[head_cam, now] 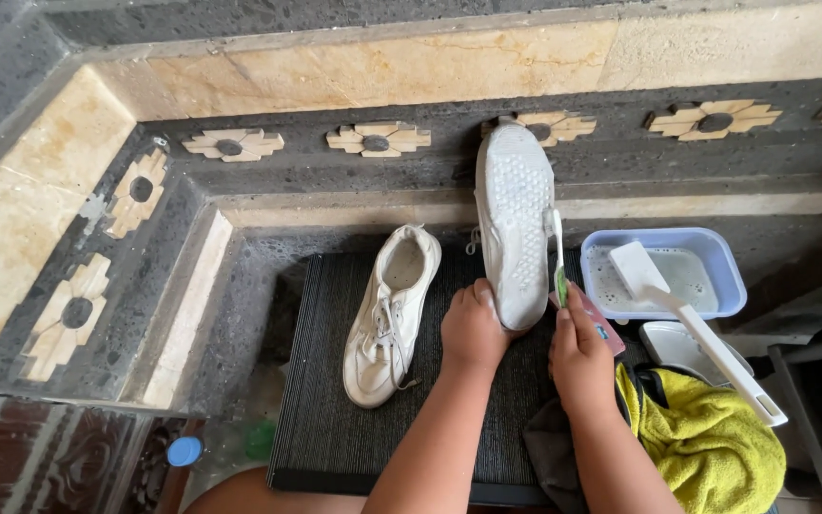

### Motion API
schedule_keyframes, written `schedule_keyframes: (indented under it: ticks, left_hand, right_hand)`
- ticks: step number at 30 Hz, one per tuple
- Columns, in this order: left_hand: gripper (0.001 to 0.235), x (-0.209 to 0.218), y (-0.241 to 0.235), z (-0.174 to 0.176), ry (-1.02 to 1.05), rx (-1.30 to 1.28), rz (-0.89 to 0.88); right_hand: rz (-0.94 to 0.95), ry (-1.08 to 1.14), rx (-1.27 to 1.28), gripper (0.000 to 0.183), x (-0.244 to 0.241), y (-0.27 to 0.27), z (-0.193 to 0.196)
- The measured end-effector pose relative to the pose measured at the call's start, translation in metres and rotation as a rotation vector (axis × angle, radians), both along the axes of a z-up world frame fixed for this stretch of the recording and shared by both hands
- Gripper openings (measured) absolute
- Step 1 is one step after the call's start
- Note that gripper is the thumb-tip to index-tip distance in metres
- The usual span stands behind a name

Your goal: The person scrubs the sole and upper of a white sneaker with a toothbrush, then wipes it with a yellow cloth. They tie the laces and continue scrubbing the shoe's surface.

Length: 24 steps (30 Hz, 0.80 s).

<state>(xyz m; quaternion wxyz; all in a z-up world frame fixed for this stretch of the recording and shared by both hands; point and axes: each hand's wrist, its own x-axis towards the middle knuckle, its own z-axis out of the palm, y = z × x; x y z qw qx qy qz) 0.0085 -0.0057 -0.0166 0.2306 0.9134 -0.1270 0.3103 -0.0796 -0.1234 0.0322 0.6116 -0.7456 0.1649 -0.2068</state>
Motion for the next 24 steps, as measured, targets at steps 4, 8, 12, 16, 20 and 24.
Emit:
schedule_keyframes:
  ticks: [4, 8, 12, 16, 20, 24]
  left_hand:
    - [0.074, -0.004, -0.001, 0.012, -0.015, -0.012, 0.026]
    - [0.077, -0.002, 0.002, 0.013, 0.003, -0.001, -0.001]
    - [0.081, -0.005, 0.001, 0.014, 0.044, -0.038, -0.003]
    - [0.086, 0.007, 0.004, -0.016, 0.037, -0.060, -0.041]
    - [0.074, 0.018, -0.001, -0.037, -0.085, -0.053, -0.001]
    - [0.048, 0.018, 0.002, -0.013, -0.244, -0.063, 0.189]
  right_hand:
    - [0.040, 0.036, -0.295, 0.040, -0.001, 0.004, 0.016]
    - [0.057, -0.001, -0.250, 0.024, -0.002, 0.013, 0.042]
    - [0.041, 0.008, -0.225, 0.029, -0.008, -0.002, 0.023]
    - [-0.013, -0.082, -0.297, 0.035, -0.011, -0.005, 0.056]
    - [0.049, -0.118, -0.281, 0.037, -0.012, -0.008, 0.056]
    - [0.036, -0.189, -0.416, 0.035, -0.012, -0.006, 0.052]
